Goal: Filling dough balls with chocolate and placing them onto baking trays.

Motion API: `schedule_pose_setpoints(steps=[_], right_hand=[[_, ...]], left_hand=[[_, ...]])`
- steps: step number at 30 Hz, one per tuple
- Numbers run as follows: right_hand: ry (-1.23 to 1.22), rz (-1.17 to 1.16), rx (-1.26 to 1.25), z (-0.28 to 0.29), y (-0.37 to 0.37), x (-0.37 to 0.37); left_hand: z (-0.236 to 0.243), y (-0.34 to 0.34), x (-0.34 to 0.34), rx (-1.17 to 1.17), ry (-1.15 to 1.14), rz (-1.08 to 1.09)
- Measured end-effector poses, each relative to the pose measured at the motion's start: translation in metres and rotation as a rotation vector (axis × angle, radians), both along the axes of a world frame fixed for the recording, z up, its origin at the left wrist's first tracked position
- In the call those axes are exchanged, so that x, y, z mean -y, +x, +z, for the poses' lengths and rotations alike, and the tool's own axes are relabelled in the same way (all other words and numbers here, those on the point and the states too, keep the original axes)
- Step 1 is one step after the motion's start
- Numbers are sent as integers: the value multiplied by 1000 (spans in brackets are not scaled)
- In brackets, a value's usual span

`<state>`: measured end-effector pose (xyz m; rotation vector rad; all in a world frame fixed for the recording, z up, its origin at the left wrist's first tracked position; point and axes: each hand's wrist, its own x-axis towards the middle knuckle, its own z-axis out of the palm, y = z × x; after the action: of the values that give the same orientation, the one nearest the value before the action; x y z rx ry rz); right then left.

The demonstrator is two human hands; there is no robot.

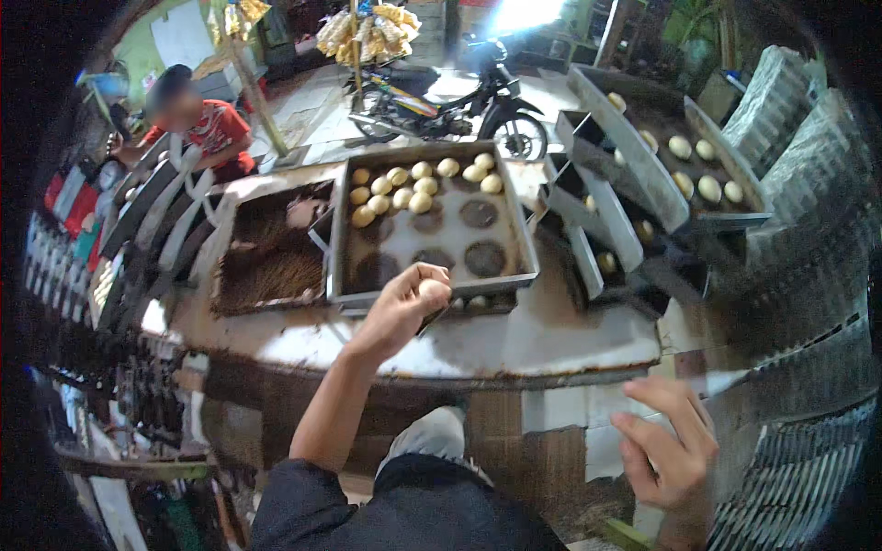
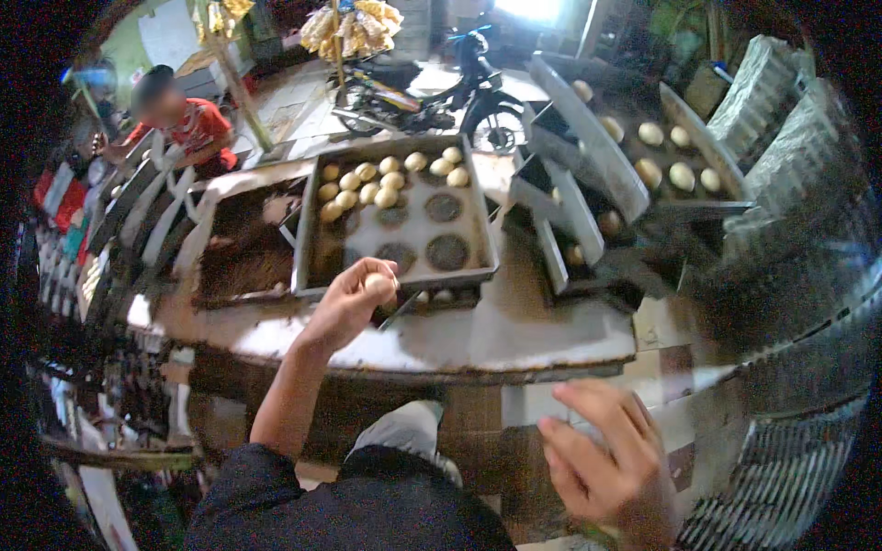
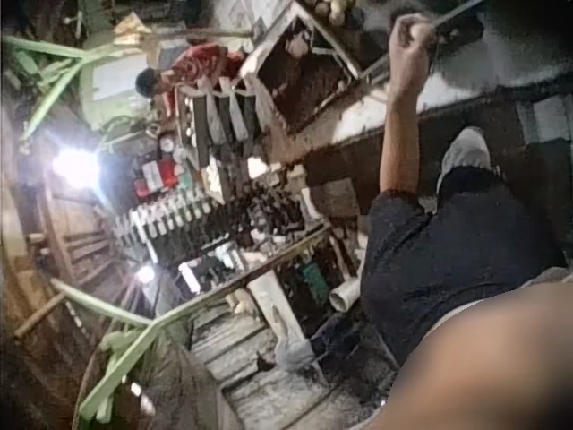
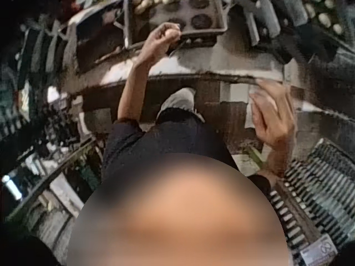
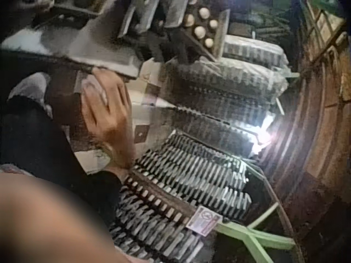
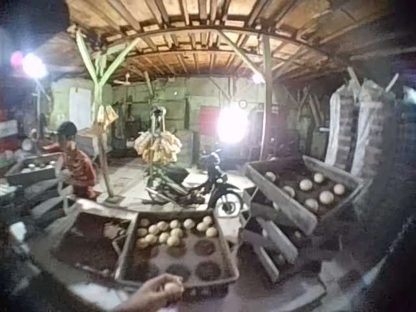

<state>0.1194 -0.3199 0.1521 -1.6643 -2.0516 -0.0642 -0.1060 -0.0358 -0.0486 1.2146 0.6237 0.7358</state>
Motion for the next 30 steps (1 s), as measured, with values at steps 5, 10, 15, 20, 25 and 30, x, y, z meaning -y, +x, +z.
schedule_pose_setpoints(steps=[5,10,15,20,25,30], right_hand=[[360,183,-533,-118,-81,-51],[330,388,-471,-279,-210,-120],[50,584,-589,-307,-313,-131],[-19,124,-395,-360,-365,-258],[-152,-275,-607,-404,-380,-318],[-40,-41,-410,-353,-432,-418]], left_hand=[[26,-65,122,82,-178,143],[-72,-123,185,-285,-176,419],[-101,-251,200,188,-474,453],[-106,-308,133,369,-495,746],[-96,-404,62,143,-400,514],[-85,-512,2,317,-489,600]])
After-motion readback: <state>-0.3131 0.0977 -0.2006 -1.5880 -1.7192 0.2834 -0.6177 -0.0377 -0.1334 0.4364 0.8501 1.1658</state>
